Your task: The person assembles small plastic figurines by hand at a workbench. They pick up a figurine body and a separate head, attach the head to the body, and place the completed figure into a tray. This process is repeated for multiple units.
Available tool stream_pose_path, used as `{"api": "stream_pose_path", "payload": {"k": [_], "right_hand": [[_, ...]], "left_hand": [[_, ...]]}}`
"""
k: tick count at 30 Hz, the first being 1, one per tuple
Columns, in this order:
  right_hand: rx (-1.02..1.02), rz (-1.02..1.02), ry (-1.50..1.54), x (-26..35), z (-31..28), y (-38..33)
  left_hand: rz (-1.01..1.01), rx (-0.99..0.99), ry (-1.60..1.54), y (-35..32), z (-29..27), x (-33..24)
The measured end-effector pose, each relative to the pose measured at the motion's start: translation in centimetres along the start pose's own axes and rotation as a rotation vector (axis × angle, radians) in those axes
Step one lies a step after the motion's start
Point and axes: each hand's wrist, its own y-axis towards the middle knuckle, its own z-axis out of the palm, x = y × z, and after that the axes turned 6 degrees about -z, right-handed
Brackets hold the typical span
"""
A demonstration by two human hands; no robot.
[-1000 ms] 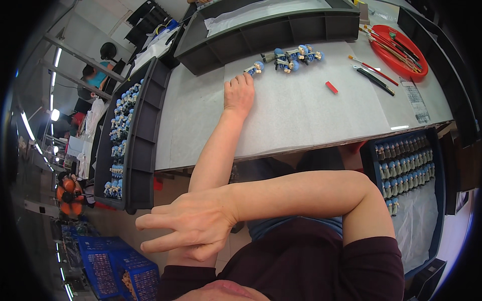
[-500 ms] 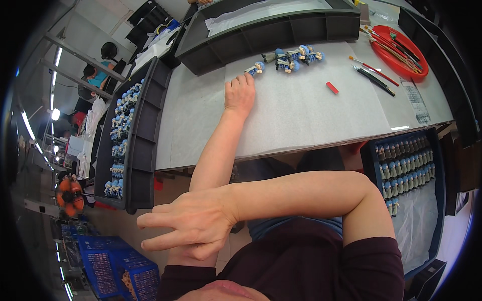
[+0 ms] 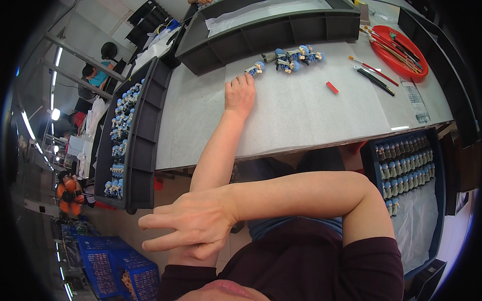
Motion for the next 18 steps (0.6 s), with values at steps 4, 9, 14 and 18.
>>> {"api": "stream_pose_path", "payload": {"k": [4,9,14,18], "right_hand": [[0.029,0.0,0.016,0.05,-0.14,0.11],[0.061,0.015,-0.022,-0.09,-0.57,-0.28],[0.096,0.03,-0.03,-0.04,-0.74,-0.34],[0.101,0.016,-0.033,-0.25,-0.74,-0.45]], "left_hand": [[-0.005,0.016,0.005,-0.16,-0.25,0.27],[-0.001,-0.019,-0.006,0.05,0.07,-0.13],[-0.004,-0.014,-0.012,-0.02,-0.05,-0.05],[-0.007,-0.015,-0.026,0.0,0.08,-0.05]]}}
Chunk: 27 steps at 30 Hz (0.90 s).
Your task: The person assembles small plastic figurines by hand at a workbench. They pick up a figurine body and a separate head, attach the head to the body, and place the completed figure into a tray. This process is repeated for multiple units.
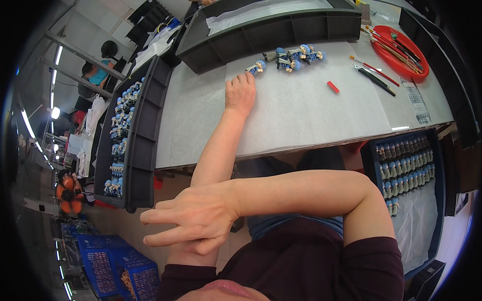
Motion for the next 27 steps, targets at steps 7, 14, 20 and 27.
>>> {"api": "stream_pose_path", "payload": {"k": [7,14,20,27], "right_hand": [[-0.005,-0.005,-0.026,0.0,-0.4,0.0],[-0.138,-0.073,0.07,0.4,0.7,1.0],[-0.123,-0.05,0.082,0.4,1.3,0.7],[-0.015,0.012,0.029,0.3,-0.4,0.4]], "left_hand": [[0.004,0.011,0.007,-0.1,0.0,0.2],[0.004,0.032,0.003,0.0,-0.2,0.1],[-0.006,0.036,0.014,-0.2,-0.2,0.0],[-0.023,-0.012,-0.007,0.2,-0.3,0.0]]}}
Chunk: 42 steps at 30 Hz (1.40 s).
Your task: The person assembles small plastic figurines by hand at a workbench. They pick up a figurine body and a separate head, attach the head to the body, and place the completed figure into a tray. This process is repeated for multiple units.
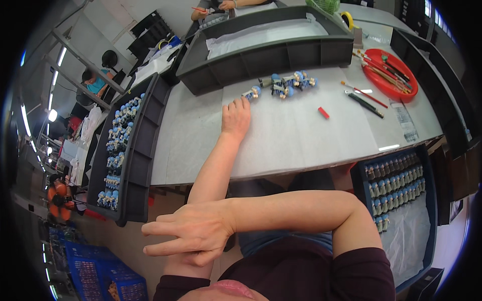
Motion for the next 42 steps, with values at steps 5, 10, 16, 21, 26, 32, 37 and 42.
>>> {"api": "stream_pose_path", "payload": {"k": [5,10,16,21,26,32,37,42], "right_hand": [[0.007,0.015,-0.013,-0.3,-0.4,-0.2],[-0.024,-0.051,0.02,0.1,0.2,0.1],[-0.014,-0.004,0.057,0.1,0.6,-0.7],[-0.011,0.019,-0.009,0.0,-0.3,-0.9],[-0.025,0.008,0.01,-0.1,-0.1,-0.3],[-0.012,-0.006,0.079,-0.2,1.3,0.4],[0.104,0.088,0.004,-1.0,-0.7,-0.1],[0.03,0.069,-0.012,-0.8,-1.0,0.0]], "left_hand": [[-0.003,0.113,-0.065,-0.5,0.3,0.1],[-0.006,0.053,-0.026,-0.4,0.4,0.1],[-0.018,0.052,-0.009,-0.6,0.3,0.1],[-0.018,0.087,-0.03,-0.5,0.2,-0.2],[-0.034,0.074,-0.03,-0.6,0.1,0.0],[-0.036,0.085,-0.035,-0.5,0.0,-0.2],[-0.03,0.108,-0.039,-0.7,0.2,0.0],[-0.031,0.073,-0.045,-0.4,0.4,-0.1]]}}
